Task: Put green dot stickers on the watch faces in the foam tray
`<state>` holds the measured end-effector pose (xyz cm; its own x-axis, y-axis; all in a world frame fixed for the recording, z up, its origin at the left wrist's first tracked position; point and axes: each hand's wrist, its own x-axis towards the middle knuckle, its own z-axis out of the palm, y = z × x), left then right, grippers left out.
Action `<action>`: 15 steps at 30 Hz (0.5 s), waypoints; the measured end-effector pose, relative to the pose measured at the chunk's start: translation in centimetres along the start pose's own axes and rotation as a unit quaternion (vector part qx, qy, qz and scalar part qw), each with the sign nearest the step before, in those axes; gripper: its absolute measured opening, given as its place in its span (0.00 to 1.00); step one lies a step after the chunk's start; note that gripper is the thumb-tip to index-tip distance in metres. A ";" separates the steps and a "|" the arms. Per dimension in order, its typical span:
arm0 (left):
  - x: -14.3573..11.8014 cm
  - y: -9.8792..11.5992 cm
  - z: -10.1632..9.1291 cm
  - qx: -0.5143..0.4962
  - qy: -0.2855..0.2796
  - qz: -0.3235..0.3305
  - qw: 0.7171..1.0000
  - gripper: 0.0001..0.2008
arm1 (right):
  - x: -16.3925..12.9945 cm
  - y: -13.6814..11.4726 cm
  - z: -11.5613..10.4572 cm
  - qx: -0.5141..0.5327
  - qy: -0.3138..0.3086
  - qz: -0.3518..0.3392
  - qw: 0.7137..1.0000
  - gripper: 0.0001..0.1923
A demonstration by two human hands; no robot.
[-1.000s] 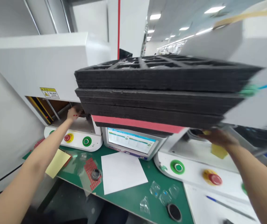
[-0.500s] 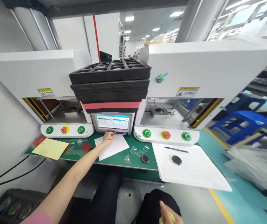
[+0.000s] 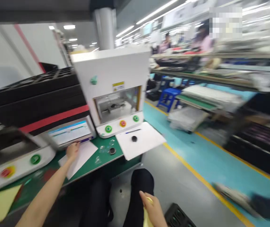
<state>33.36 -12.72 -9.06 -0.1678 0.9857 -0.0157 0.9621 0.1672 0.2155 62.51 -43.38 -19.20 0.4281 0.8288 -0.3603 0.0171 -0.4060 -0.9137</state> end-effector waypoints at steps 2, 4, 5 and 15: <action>0.5 0.5 -0.6 0.009 0.001 0.004 1.000 0.20 | 0.5 -0.7 0.6 0.019 0.010 -0.015 1.000 0.39; 1.7 0.9 -1.2 0.007 -0.010 0.017 1.000 0.22 | 1.1 -1.0 1.0 0.031 0.015 -0.029 0.999 0.38; 2.3 1.1 -1.5 0.004 -0.018 0.025 1.000 0.22 | 1.3 -1.0 1.1 0.034 0.016 -0.037 0.999 0.37; -8.0 -1.4 1.0 -0.243 -0.113 0.099 0.958 0.17 | 2.4 -0.3 4.5 0.063 0.069 -0.103 0.990 0.35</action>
<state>33.61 -20.78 -10.22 0.1115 0.9857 -0.1261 0.7469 0.0005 0.6649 59.50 -39.54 -20.67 0.5463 0.8255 -0.1419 0.0084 -0.1748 -0.9846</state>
